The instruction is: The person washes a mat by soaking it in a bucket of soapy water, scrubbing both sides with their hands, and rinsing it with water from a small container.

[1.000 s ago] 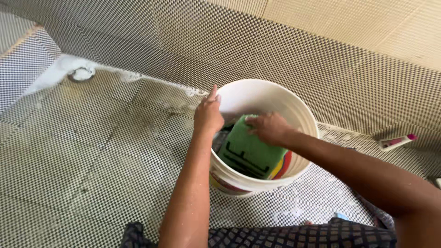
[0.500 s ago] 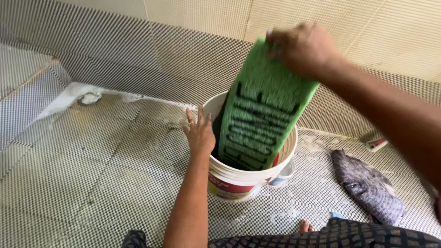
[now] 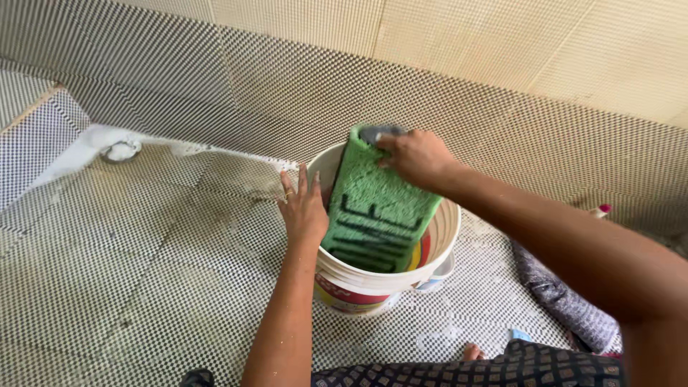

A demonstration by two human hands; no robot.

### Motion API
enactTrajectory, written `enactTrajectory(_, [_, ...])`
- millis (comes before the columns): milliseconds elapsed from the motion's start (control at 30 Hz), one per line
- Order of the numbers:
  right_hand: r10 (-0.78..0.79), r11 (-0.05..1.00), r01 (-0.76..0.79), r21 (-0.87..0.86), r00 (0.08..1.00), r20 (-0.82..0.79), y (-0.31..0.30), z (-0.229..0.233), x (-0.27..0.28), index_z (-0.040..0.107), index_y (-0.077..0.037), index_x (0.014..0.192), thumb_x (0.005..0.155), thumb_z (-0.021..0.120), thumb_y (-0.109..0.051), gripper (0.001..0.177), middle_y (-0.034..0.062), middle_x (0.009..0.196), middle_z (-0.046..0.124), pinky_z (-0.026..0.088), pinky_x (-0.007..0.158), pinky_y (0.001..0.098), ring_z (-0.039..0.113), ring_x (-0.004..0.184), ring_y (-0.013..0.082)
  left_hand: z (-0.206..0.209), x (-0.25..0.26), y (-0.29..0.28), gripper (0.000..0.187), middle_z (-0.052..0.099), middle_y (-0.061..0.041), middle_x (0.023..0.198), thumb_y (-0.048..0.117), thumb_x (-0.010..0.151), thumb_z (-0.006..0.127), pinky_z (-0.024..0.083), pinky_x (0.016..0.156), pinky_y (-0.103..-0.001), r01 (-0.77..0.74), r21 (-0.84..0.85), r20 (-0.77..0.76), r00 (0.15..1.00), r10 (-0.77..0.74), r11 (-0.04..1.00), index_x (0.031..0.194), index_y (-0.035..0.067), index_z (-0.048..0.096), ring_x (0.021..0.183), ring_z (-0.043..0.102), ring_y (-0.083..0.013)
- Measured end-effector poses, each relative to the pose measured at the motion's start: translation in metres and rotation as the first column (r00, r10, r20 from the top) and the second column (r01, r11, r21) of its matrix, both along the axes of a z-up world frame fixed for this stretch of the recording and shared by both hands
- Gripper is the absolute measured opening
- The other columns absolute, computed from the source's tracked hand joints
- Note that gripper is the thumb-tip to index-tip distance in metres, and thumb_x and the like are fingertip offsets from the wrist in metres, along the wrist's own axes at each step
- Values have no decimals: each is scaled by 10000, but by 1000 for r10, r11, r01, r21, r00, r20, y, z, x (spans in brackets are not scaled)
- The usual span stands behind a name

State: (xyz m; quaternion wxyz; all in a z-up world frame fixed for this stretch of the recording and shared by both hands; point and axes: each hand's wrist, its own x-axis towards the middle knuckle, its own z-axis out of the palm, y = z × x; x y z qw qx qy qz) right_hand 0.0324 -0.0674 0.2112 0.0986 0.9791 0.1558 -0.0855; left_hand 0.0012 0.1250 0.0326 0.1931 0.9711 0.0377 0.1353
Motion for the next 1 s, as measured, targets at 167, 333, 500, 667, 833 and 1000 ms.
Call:
enactTrajectory(167, [204,978,-207,41,977,58,-24,-113,54,639,-108,1312,911,740,-454,540,145,1084,758,606,826,453,725,959,309,9,2,3,775,206,-93,1671,-24,811,657,390,1072,-676,32,-72,-113,993,-40,997,1527,173,435,1519,129,-456])
enactTrajectory(333, [182,983,-174,53,955,-234,-21,-173,68,388,57,1421,704,969,-540,1099,250,1275,594,545,937,448,616,1142,364,9,25,13,793,292,-65,1629,-35,810,651,437,1061,-628,63,-149,-178,980,-90,987,1526,220,427,1532,163,-399])
enactTrajectory(500, [166,983,-173,54,737,-655,4,-220,30,-258,-289,1614,551,901,-607,1604,412,1539,238,382,1169,513,429,1384,510,9,45,18,710,410,-92,1565,-20,842,610,483,1012,-582,171,-112,-145,972,-186,979,1482,260,482,1511,254,-394])
enactTrajectory(667, [85,949,-278,-152,684,-724,34,-306,-11,-286,-335,1610,601,868,-706,1577,575,1524,-84,268,1090,788,109,1366,797,6,55,21,636,491,-160,1506,-29,821,614,466,1058,-491,322,-248,85,947,-311,914,1413,201,593,1419,410,-407])
enactTrajectory(833, [180,919,-343,-195,804,-566,28,-422,-24,-60,-126,1745,910,789,-406,1223,658,1359,27,146,868,982,-25,1245,919,16,52,22,550,532,-164,1470,27,873,625,482,1056,-434,313,-431,-9,936,-351,846,1406,159,594,1294,558,-351])
enactTrajectory(1000, [-147,977,35,-210,826,-544,50,-486,-44,116,-226,1657,887,735,-365,998,495,1413,105,308,887,830,108,1278,759,18,47,20,528,584,-196,1390,17,860,629,503,1020,-434,336,-356,53,939,-340,872,1380,104,615,1237,599,-360])
